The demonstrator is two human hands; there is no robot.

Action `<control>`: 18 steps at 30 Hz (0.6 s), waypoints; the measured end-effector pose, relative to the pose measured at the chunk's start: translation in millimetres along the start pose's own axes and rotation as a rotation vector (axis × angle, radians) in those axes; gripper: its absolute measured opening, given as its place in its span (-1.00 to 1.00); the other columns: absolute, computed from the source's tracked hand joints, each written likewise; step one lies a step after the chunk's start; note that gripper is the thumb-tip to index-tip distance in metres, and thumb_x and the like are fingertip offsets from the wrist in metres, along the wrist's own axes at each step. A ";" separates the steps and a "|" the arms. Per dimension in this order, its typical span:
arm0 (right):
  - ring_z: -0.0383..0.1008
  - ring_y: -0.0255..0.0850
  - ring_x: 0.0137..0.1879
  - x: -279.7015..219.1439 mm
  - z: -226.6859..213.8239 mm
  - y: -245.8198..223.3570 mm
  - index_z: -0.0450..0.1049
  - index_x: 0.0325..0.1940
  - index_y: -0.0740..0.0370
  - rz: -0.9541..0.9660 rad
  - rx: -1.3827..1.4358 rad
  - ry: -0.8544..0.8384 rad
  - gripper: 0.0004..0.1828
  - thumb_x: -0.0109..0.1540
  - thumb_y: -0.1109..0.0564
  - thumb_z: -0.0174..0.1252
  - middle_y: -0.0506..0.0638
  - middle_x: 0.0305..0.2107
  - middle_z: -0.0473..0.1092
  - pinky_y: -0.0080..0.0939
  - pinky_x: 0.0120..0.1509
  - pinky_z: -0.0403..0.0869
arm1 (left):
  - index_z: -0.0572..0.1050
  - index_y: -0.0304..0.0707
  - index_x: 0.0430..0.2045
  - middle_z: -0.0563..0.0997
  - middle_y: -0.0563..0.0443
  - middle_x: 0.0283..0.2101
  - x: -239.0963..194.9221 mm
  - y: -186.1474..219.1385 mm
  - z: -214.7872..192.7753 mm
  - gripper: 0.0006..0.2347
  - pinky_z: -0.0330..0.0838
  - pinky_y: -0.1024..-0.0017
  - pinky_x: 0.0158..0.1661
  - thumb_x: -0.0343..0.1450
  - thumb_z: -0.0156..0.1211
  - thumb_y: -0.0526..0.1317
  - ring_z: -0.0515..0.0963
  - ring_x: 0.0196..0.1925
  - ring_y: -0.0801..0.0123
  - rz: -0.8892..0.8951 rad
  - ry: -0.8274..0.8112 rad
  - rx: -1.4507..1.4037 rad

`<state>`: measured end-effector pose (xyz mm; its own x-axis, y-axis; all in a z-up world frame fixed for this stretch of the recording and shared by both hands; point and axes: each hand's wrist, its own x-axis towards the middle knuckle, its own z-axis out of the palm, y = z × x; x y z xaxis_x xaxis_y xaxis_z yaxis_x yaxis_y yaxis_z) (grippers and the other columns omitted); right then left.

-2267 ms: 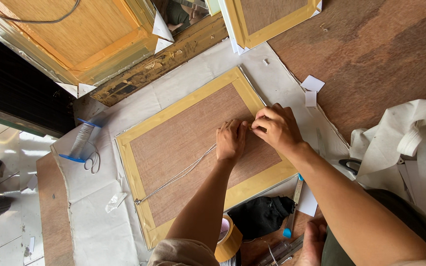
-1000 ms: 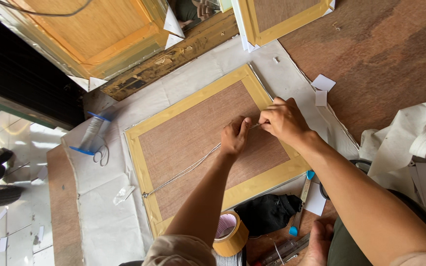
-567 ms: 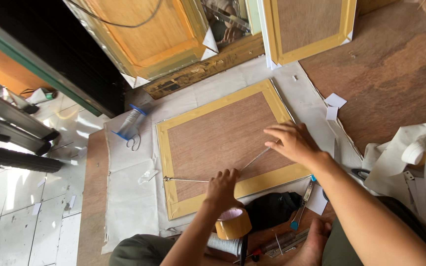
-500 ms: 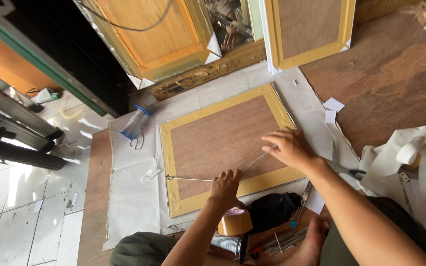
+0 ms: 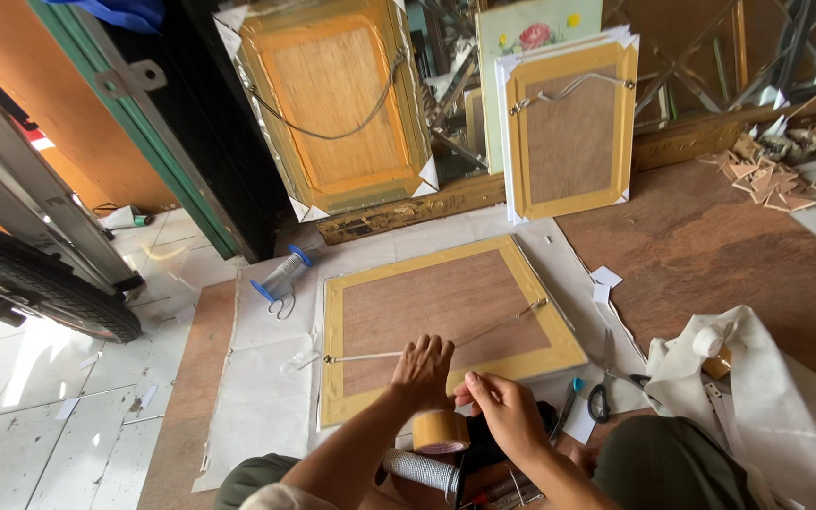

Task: The person attaches a metal hanging wire to the back of a picture frame using tape, then flips the frame to adjust the artwork and matting inside. They use scissors to cut tape and a screwdriver to tighten the wire.

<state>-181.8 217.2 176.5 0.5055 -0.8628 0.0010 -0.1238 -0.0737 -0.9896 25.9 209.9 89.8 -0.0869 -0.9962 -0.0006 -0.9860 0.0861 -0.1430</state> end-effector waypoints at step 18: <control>0.11 0.09 0.57 49.6 8.3 55.1 0.47 0.10 -0.21 0.099 1.173 -0.463 -0.47 0.07 -0.09 0.45 -0.04 0.34 0.33 0.53 0.45 0.11 | 0.21 -0.16 -0.61 0.10 0.03 -0.48 45.7 -155.2 -466.0 -0.33 -0.08 0.38 -0.26 0.19 -0.19 0.56 0.13 -0.41 0.29 -0.302 0.015 -0.447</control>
<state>-156.4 174.5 120.9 0.8178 -0.5660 0.1040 0.5311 0.6727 -0.5151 108.5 156.5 573.2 0.2108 -0.9775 -0.0095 -0.9318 -0.2039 0.3003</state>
